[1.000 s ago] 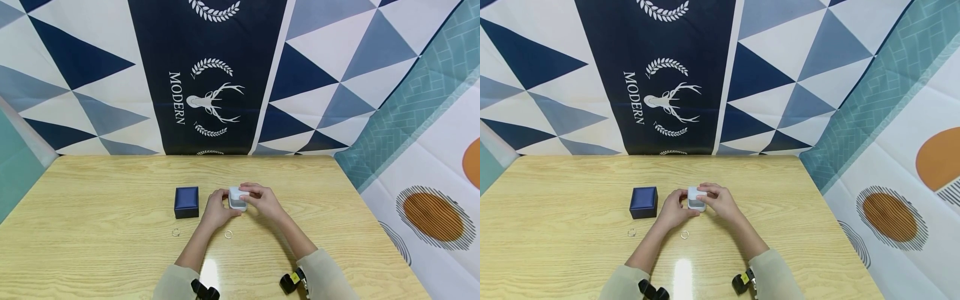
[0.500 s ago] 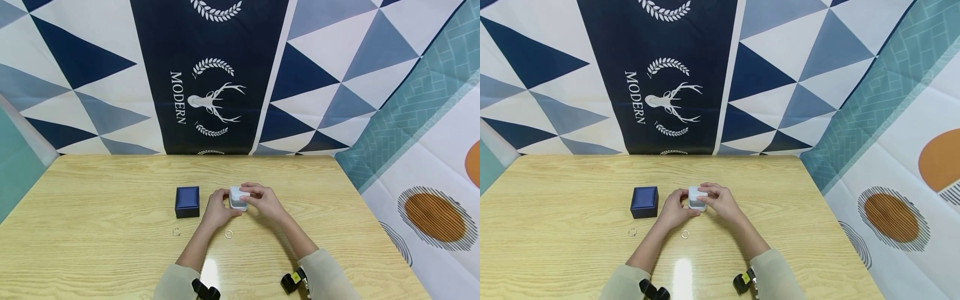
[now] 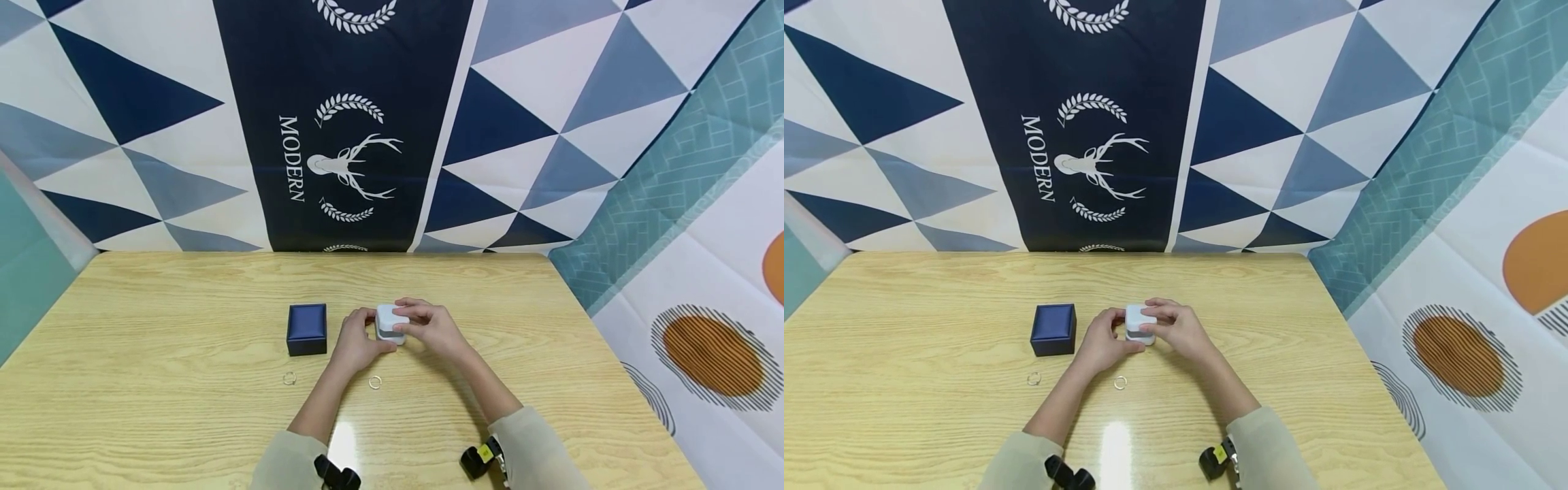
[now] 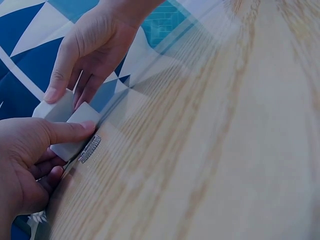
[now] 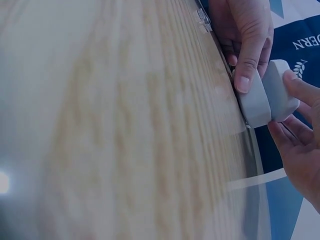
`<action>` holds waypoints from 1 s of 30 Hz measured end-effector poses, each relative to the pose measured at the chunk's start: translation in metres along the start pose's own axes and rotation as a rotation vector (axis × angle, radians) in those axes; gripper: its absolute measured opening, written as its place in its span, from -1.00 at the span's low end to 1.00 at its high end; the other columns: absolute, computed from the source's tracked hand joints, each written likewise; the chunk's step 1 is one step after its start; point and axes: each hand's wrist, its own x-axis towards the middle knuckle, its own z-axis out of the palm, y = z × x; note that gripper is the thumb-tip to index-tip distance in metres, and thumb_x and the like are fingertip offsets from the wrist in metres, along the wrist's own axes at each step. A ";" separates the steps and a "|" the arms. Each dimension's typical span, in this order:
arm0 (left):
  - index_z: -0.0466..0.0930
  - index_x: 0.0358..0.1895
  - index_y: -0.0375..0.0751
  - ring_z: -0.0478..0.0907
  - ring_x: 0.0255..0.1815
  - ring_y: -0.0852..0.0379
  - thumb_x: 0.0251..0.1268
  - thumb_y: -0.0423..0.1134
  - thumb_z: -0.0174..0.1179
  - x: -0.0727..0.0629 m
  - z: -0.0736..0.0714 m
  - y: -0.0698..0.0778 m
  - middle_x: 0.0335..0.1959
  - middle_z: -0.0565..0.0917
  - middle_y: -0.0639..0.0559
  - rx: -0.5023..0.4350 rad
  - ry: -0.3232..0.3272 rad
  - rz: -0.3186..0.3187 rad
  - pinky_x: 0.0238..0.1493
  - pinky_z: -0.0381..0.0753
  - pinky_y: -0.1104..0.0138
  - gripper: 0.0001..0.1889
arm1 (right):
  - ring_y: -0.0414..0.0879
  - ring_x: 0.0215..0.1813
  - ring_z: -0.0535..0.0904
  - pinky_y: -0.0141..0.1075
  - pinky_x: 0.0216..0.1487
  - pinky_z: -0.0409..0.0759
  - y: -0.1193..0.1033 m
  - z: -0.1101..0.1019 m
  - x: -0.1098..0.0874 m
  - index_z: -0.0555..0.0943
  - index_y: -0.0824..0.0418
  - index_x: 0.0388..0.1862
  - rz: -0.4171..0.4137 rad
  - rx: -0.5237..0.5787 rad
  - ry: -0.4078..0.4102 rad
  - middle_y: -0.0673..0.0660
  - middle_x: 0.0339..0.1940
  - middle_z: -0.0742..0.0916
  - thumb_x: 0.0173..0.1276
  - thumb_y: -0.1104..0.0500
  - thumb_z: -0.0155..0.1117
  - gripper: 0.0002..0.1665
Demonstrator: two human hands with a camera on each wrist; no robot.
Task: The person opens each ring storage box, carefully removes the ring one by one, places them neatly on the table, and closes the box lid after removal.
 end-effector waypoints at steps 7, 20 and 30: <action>0.46 0.06 -0.33 0.40 0.10 -0.08 -0.22 -0.19 0.53 0.000 0.000 0.000 0.01 0.54 -0.14 -0.010 -0.010 -0.015 0.08 0.44 0.09 -0.32 | 0.08 0.33 0.40 -0.32 0.23 0.44 -0.001 0.001 -0.002 0.63 0.38 -0.03 -0.012 -0.003 -0.013 0.25 0.23 0.55 0.12 0.27 0.39 -0.60; 0.47 0.05 -0.33 0.41 0.08 -0.08 -0.24 -0.21 0.53 0.000 0.001 0.000 0.01 0.55 -0.15 -0.008 0.000 -0.014 0.05 0.45 0.10 -0.33 | 0.04 0.40 0.32 -0.27 0.27 0.40 0.002 0.000 -0.001 0.64 0.36 -0.03 -0.003 -0.040 -0.031 0.23 0.25 0.55 0.10 0.25 0.41 -0.58; 0.47 0.06 -0.32 0.41 0.08 -0.07 -0.23 -0.21 0.52 0.000 0.000 0.000 0.02 0.55 -0.14 0.002 -0.002 -0.006 0.02 0.46 0.11 -0.33 | 0.02 0.38 0.34 -0.32 0.23 0.43 0.002 0.000 -0.001 0.66 0.33 -0.06 0.013 -0.060 -0.026 0.18 0.24 0.56 0.02 0.26 0.46 -0.56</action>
